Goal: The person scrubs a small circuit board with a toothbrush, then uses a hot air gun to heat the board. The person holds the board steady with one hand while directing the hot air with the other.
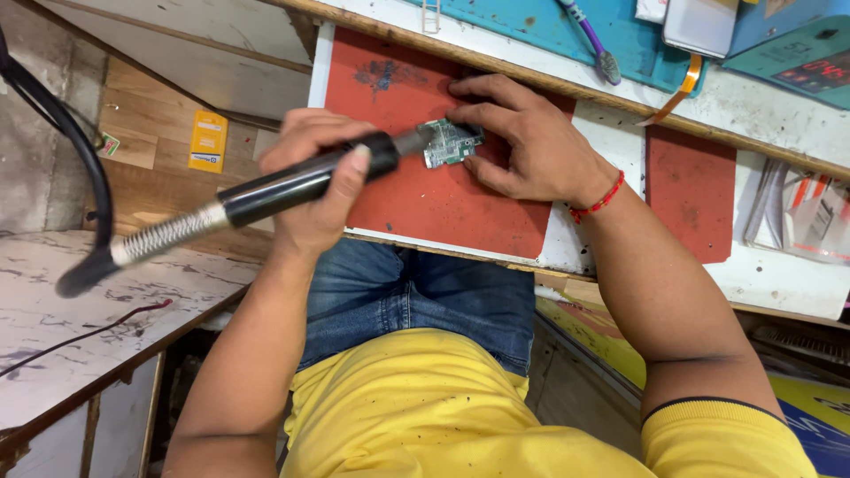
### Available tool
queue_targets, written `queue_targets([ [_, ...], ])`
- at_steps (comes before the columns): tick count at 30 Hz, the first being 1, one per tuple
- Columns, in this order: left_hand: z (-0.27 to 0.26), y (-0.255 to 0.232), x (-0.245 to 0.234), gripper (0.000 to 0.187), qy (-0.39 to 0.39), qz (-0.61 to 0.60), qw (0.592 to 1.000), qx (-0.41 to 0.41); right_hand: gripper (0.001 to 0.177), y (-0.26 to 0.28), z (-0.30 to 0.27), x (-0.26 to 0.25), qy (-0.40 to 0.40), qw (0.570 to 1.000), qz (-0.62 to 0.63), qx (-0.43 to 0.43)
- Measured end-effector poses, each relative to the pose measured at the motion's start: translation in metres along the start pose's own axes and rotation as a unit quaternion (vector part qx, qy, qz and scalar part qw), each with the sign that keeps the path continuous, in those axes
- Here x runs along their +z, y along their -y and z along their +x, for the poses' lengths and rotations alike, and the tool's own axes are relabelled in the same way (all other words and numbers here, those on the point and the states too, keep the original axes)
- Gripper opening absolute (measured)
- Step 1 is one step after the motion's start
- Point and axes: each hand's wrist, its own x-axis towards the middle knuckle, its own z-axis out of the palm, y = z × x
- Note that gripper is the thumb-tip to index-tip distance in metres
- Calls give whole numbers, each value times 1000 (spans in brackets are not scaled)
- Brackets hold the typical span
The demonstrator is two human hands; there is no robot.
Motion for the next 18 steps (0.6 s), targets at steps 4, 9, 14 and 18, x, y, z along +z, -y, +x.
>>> queue_targets([
  [4, -2, 0, -1, 26, 31, -14, 999, 27, 52, 6, 2, 1, -1, 1000, 6, 3],
  [9, -3, 2, 2, 23, 13, -31, 999, 26, 54, 7, 4, -4, -3, 1000, 12, 17],
  [14, -5, 4, 3, 24, 14, 1, 999, 31, 42, 2, -2, 2, -21, 999, 10, 38],
  [18, -2, 2, -2, 29, 49, 13, 998, 48, 39, 5, 0, 5, -31, 999, -9, 28],
])
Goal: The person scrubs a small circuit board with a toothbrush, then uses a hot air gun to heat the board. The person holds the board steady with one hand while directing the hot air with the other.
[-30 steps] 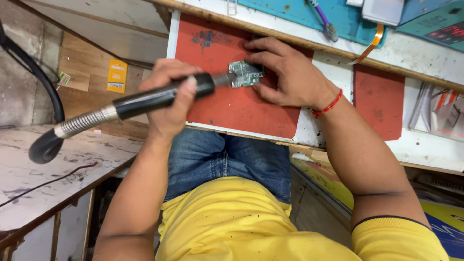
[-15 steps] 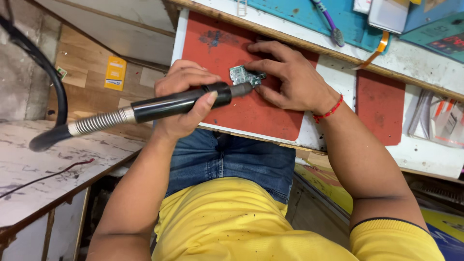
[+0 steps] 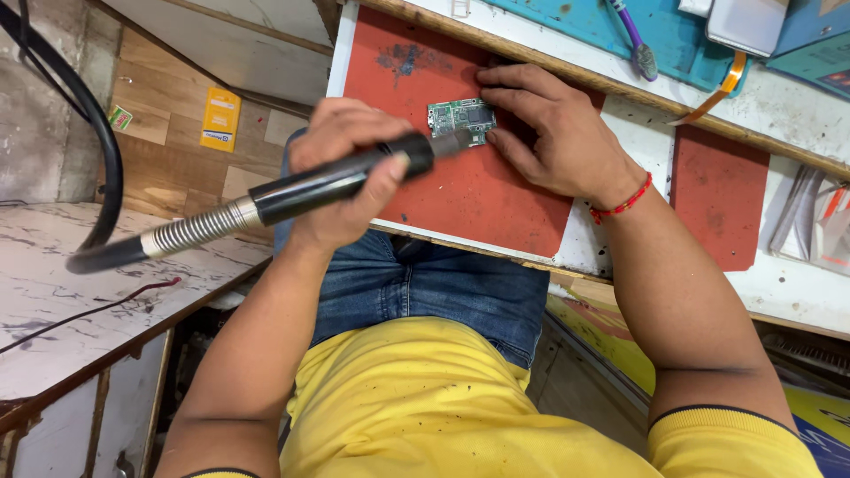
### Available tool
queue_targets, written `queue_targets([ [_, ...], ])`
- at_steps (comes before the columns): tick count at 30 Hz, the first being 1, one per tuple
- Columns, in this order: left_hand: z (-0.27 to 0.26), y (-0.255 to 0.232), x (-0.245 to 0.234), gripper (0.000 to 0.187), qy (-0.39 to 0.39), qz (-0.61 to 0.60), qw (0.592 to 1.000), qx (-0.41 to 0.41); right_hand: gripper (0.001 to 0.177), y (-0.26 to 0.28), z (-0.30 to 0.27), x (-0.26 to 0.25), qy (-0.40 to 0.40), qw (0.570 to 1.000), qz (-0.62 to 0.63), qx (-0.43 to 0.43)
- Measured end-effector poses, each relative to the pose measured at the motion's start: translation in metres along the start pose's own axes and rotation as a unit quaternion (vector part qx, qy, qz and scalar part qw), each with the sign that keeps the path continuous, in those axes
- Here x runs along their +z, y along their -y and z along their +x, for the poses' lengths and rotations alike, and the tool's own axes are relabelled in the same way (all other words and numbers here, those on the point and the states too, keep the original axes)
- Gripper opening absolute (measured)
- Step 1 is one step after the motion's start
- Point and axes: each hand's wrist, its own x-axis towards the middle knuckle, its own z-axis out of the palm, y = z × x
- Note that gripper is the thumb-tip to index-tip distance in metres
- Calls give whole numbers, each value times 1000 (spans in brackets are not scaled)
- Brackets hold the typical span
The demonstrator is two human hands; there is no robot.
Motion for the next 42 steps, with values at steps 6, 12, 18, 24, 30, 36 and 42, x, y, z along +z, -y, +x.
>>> queue_targets([
  [6, -1, 1, 4, 28, -16, -30, 999, -4, 39, -1, -3, -2, 5, 1000, 4, -29],
  [12, 0, 2, 3, 29, -6, -39, 999, -17, 42, -2, -3, -3, 6, 1000, 1, 9],
  [18, -1, 0, 0, 29, 0, -23, 999, -39, 42, -2, -5, 1, 16, 1000, 4, 5],
  [24, -2, -1, 1, 27, -18, -15, 999, -49, 41, -3, -4, 2, 14, 1000, -4, 8],
  [30, -1, 1, 0, 26, -43, -26, 997, -62, 41, -2, -2, 2, 15, 1000, -1, 6],
  [36, -1, 0, 0, 25, -51, 1, 997, -66, 39, -3, -3, 0, 11, 1000, 8, -4],
  [42, 0, 2, 4, 26, -63, -5, 997, -52, 39, -3, -3, 0, 7, 1000, 10, -6],
])
